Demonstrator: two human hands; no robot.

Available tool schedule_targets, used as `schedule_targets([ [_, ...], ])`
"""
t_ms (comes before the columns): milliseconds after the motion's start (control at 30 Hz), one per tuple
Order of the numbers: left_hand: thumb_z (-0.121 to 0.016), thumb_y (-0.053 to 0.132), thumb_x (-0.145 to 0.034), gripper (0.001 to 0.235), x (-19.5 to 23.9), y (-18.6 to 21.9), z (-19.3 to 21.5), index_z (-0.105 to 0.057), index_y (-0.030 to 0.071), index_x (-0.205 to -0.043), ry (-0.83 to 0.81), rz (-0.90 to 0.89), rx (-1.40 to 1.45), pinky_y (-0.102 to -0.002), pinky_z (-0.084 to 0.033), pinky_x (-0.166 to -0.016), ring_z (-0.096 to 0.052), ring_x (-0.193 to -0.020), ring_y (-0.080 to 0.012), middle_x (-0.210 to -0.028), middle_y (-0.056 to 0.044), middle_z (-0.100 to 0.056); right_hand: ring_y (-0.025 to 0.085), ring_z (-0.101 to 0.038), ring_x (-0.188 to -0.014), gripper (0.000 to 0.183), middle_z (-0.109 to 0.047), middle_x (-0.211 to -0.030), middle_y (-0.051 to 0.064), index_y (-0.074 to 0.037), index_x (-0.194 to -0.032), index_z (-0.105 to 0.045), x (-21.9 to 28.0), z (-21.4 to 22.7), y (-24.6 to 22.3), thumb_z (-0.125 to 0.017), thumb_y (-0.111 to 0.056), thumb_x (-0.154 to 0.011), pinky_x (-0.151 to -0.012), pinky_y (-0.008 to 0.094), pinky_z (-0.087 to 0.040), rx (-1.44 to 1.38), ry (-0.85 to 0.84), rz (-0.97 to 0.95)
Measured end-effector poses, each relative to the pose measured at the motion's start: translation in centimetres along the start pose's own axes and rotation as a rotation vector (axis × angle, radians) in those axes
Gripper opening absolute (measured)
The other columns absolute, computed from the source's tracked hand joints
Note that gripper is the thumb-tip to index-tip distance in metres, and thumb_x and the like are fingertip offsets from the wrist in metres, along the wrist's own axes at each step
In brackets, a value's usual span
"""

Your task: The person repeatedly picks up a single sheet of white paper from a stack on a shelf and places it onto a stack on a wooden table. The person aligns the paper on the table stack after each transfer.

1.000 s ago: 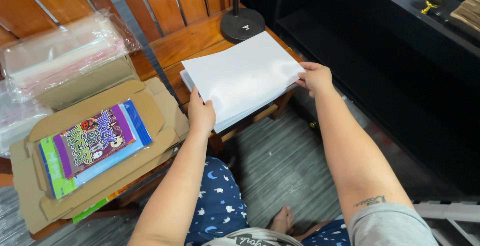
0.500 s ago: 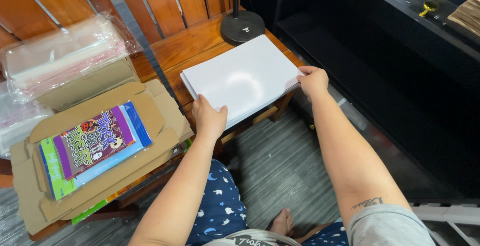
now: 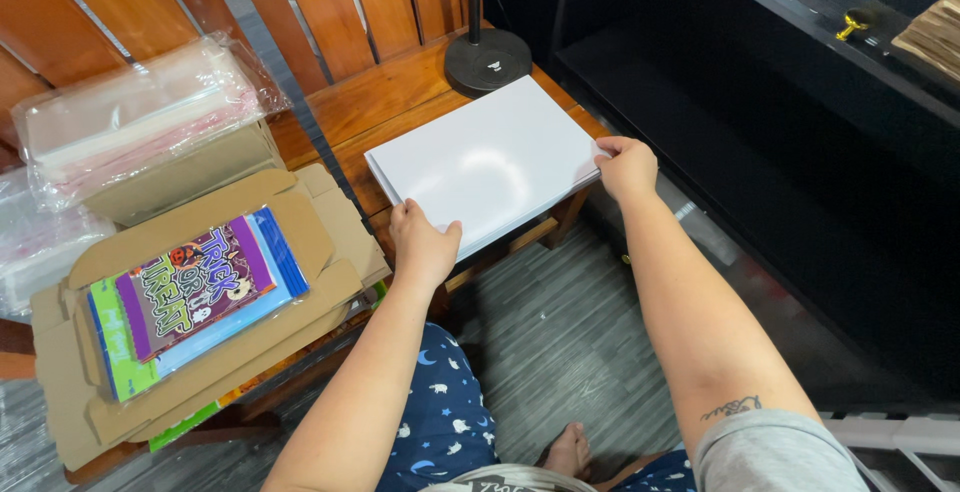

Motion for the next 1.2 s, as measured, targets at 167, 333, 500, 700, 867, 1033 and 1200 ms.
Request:
schedule_targets([
  [167, -0.073, 0.033, -0.09, 0.094, 0.4, 0.5, -0.2, -0.027, -0.016, -0.157, -0.018, 0.014, -0.043, -0.049, -0.028, -0.127, -0.023, -0.153, -0.0448, -0.162, -0.03, -0.025, 0.026, -0.073, -0.104, 0.03, -0.077, -0.106, 0.006, -0.018, -0.118, -0.079, -1.7, -1.5, 2.3, -0.083, -0.016, -0.088, -0.085, 0.036, -0.065, 0.205, 0.045, 0.07],
  [333, -0.073, 0.032, -0.091, 0.094, 1.1, 1.1, 0.1, -0.027, -0.016, -0.157, -0.016, 0.002, -0.041, -0.052, -0.022, -0.129, -0.017, -0.156, -0.0461, -0.164, -0.032, -0.02, 0.028, -0.073, -0.104, 0.027, -0.077, -0.108, 0.006, -0.019, -0.117, -0.079, 0.5, -1.4, 0.7, -0.078, -0.017, -0.09, -0.088, 0.041, -0.062, 0.239, 0.078, 0.084],
  [500, -0.069, 0.013, -0.094, 0.066, 3.4, 3.8, 0.6, -0.044, -0.015, -0.149, 0.001, -0.17, -0.148, -0.061, -0.008, -0.128, -0.009, -0.158, -0.0495, -0.165, -0.036, -0.021, 0.037, -0.059, -0.115, 0.022, -0.063, -0.119, 0.011, -0.014, -0.113, -0.079, 6.7, -1.4, -3.8, -0.076, -0.017, -0.091, -0.097, 0.048, -0.058, 0.373, 0.192, 0.328],
  [700, -0.065, 0.029, -0.098, 0.046, 2.0, 2.7, -1.8, -0.063, 0.017, -0.142, -0.114, -0.231, -0.411, -0.073, -0.01, -0.121, -0.025, -0.156, -0.0398, -0.164, -0.015, -0.039, 0.03, -0.063, -0.121, 0.018, -0.068, -0.118, 0.006, -0.017, -0.108, -0.079, 12.6, -4.6, -4.7, -0.072, -0.017, -0.092, -0.1, 0.038, -0.054, 0.378, 0.058, 0.602],
  [867, -0.074, 0.026, -0.093, 0.051, 0.8, 1.5, -2.1, -0.064, 0.016, -0.142, -0.127, -0.199, -0.325, -0.073, -0.015, -0.121, -0.022, -0.157, -0.0424, -0.165, -0.02, -0.036, 0.033, -0.057, -0.134, 0.029, -0.065, -0.132, 0.013, -0.013, -0.127, -0.072, 16.2, -4.1, -6.4, -0.068, -0.017, -0.098, -0.11, 0.043, -0.051, 0.34, -0.042, 0.506],
  [1033, -0.077, 0.025, -0.092, 0.051, -0.1, 0.1, -2.3, -0.065, 0.017, -0.141, -0.116, -0.209, -0.31, -0.068, -0.018, -0.123, -0.022, -0.158, -0.0438, -0.165, -0.028, -0.033, 0.036, -0.056, -0.133, 0.047, -0.062, -0.135, 0.014, -0.014, -0.131, -0.07, 12.7, -3.8, -4.2, -0.081, -0.031, -0.088, -0.11, 0.043, -0.05, 0.334, 0.06, 0.506],
  [1200, -0.077, 0.025, -0.092, 0.052, -0.6, -0.8, -2.2, -0.065, 0.017, -0.142, -0.151, -0.222, -0.327, -0.062, -0.023, -0.125, -0.023, -0.158, -0.0448, -0.164, -0.033, -0.031, 0.043, -0.054, -0.136, 0.09, -0.054, -0.148, 0.023, 0.001, -0.144, -0.058, 6.7, 0.9, -2.6, -0.094, -0.035, -0.071, -0.114, 0.053, -0.046, 0.343, 0.029, 0.289],
])
Point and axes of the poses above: each hand's wrist, its own x-axis away from the middle knuckle, its own z-axis out of the back of the hand, y = z × x, the point moved 4 cm from there along -x, towards the middle knuckle
